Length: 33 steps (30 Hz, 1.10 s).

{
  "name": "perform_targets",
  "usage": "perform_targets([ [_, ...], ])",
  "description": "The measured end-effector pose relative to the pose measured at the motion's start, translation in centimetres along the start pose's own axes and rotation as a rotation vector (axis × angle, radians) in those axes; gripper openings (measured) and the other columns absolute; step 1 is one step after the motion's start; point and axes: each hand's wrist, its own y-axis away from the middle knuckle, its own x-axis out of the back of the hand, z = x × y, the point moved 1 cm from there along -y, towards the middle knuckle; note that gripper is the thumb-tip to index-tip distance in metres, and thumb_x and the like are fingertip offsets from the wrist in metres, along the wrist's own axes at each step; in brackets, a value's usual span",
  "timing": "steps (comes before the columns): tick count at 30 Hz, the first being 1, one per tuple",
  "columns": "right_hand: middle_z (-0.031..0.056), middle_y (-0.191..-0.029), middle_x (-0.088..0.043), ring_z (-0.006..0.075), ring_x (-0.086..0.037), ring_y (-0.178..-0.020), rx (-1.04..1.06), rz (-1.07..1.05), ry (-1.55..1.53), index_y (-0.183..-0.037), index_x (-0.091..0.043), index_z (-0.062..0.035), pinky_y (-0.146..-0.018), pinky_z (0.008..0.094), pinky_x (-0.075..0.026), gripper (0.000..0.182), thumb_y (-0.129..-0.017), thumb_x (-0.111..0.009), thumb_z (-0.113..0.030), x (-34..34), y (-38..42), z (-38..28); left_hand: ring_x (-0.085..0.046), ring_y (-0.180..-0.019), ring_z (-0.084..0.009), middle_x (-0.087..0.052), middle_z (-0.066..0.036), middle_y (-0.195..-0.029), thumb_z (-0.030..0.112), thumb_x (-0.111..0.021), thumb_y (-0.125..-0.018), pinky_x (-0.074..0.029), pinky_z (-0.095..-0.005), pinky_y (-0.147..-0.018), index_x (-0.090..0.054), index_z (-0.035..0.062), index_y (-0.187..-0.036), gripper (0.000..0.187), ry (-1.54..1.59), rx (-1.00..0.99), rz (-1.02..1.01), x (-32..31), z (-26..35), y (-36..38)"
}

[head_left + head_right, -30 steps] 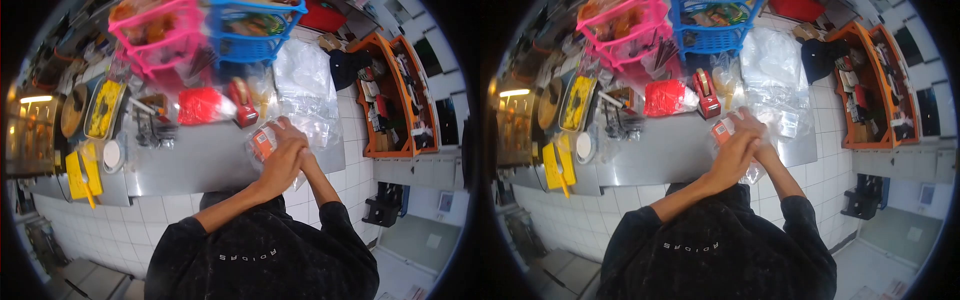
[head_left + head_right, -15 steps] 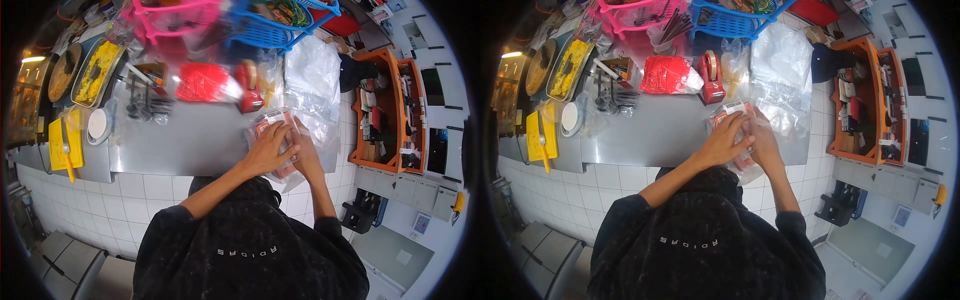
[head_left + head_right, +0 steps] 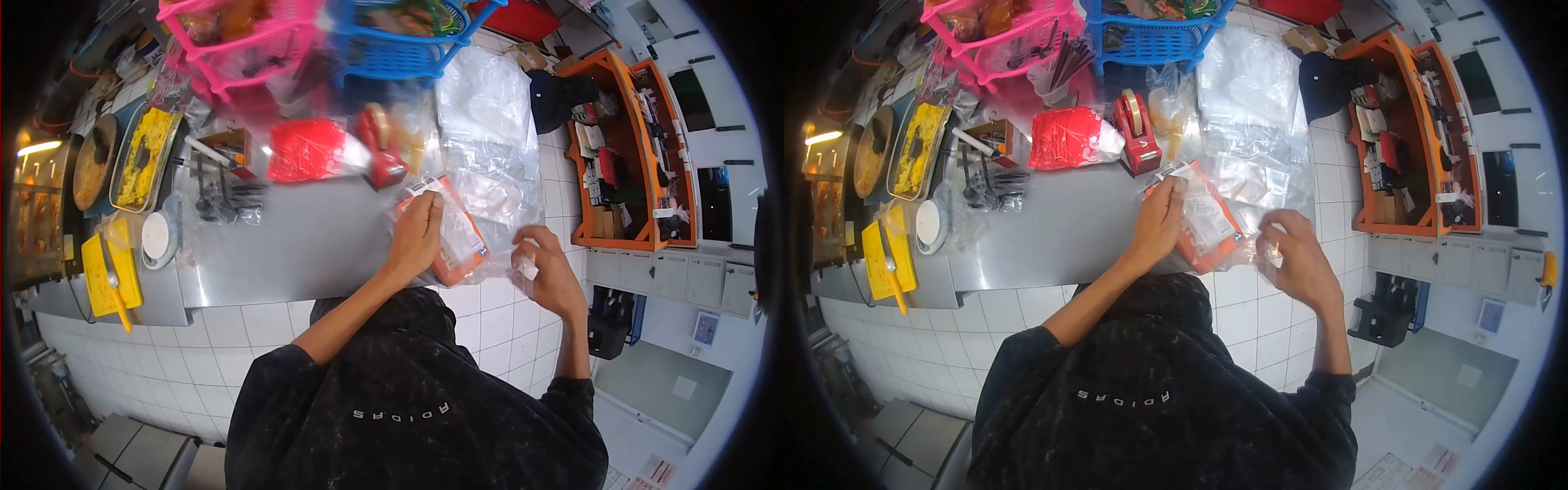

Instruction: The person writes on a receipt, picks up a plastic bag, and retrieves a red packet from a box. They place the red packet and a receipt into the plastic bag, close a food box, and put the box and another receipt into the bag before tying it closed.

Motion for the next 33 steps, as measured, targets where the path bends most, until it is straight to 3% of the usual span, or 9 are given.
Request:
perform_targets([
  [4,0.0079,-0.095,-0.062,0.0209,-0.059,-0.097,-0.055,-0.122,-0.645,-0.092,-0.057,-0.0051,-0.09,0.0368,-0.044,0.027,-0.071,-0.075,-0.006,-1.3,-1.2,1.9,-0.055,-0.086,-0.0424,-0.056,-0.024,-0.087,0.027,-0.034,-0.101,-0.042,-0.0456,-0.073,-0.05,0.0002,-0.096,0.032,-0.019,0.015,-0.01,0.0,0.3,0.6],
  [8,0.01,-0.093,-0.064,0.0233,-0.062,-0.092,-0.29,-0.361,-0.349,-0.109,-0.06,-0.0054,-0.087,0.0365,-0.047,0.044,-0.07,-0.077,-0.012,1.8,-1.9,-0.2,-0.054,-0.085,-0.0425,-0.056,-0.023,-0.087,0.03,-0.032,-0.102,-0.042,-0.0459,-0.073,-0.048,0.0009,-0.096,0.034,-0.054,0.005,0.023,-0.6,-0.6,0.9],
  [11,0.0113,-0.096,-0.066,0.0273,-0.063,-0.089,-0.262,-0.335,0.055,-0.11,-0.063,-0.0066,-0.085,0.0403,-0.049,0.042,-0.071,-0.076,-0.017,1.2,0.0,0.4,-0.054,-0.085,-0.0426,-0.056,-0.023,-0.086,0.033,-0.03,-0.102,-0.042,-0.0461,-0.073,-0.047,0.0013,-0.097,0.036,-0.07,0.038,0.012,-0.4,-0.3,0.7],
  [14,0.0112,-0.097,-0.066,0.0288,-0.063,-0.091,-0.319,-0.611,0.219,-0.105,-0.067,-0.0072,-0.084,0.0414,-0.048,0.037,-0.072,-0.074,-0.022,1.9,0.5,0.1,-0.054,-0.083,-0.0423,-0.055,-0.023,-0.085,0.036,-0.027,-0.102,-0.041,-0.0465,-0.073,-0.047,0.0016,-0.097,0.039,-0.071,0.052,0.037,-0.5,0.0,0.5],
  [17,0.0067,-0.087,-0.068,0.0257,-0.064,-0.086,-0.239,-0.703,0.444,-0.106,-0.069,-0.0096,-0.079,0.0348,-0.048,0.037,-0.069,-0.075,-0.015,3.7,0.5,-1.7,-0.054,-0.082,-0.0418,-0.054,-0.023,-0.084,0.037,-0.027,-0.102,-0.041,-0.0466,-0.072,-0.047,0.0017,-0.098,0.041,-0.043,0.117,0.056,-0.4,-0.4,0.4],
  [21,0.0083,-0.09,-0.063,0.0248,-0.059,-0.089,0.031,-0.16,0.491,-0.08,-0.064,-0.0071,-0.077,0.0396,-0.043,0.009,-0.071,-0.066,-0.008,3.9,-0.2,-1.3,-0.053,-0.08,-0.0412,-0.054,-0.023,-0.083,0.038,-0.027,-0.102,-0.041,-0.0464,-0.072,-0.046,0.0014,-0.098,0.041,-0.015,0.066,0.096,-0.7,-1.1,0.0],
  [25,0.0105,-0.095,-0.06,0.0266,-0.057,-0.097,0.317,0.287,0.258,-0.085,-0.06,-0.0055,-0.087,0.0443,-0.042,0.016,-0.072,-0.069,-0.008,0.7,-3.4,0.1,-0.054,-0.084,-0.0406,-0.055,-0.023,-0.086,0.037,-0.026,-0.102,-0.041,-0.0461,-0.073,-0.047,0.0016,-0.1,0.042,-0.048,0.034,0.084,-0.9,-0.9,0.3],
  [30,0.0086,-0.093,-0.061,0.0274,-0.057,-0.092,0.342,0.276,0.017,-0.091,-0.062,-0.0062,-0.084,0.0394,-0.045,0.018,-0.075,-0.07,-0.006,-2.2,-6.4,2.0,-0.055,-0.099,-0.0402,-0.057,-0.024,-0.099,0.042,-0.032,-0.1,-0.042,-0.0436,-0.083,-0.048,0.0009,-0.112,0.046,0.033,0.073,-0.021,-0.5,-0.5,1.0],
  [33,0.0083,-0.087,-0.061,0.0279,-0.058,-0.086,0.298,0.274,-0.041,-0.094,-0.063,-0.0071,-0.077,0.0366,-0.046,0.02,-0.075,-0.068,-0.004,-3.8,-6.7,2.6,-0.049,-0.114,-0.0415,-0.053,-0.023,-0.114,0.043,-0.049,-0.093,-0.037,-0.0465,-0.098,-0.048,-0.0017,-0.12,0.052,-0.052,-0.129,-0.083,-0.4,-1.6,1.6],
])
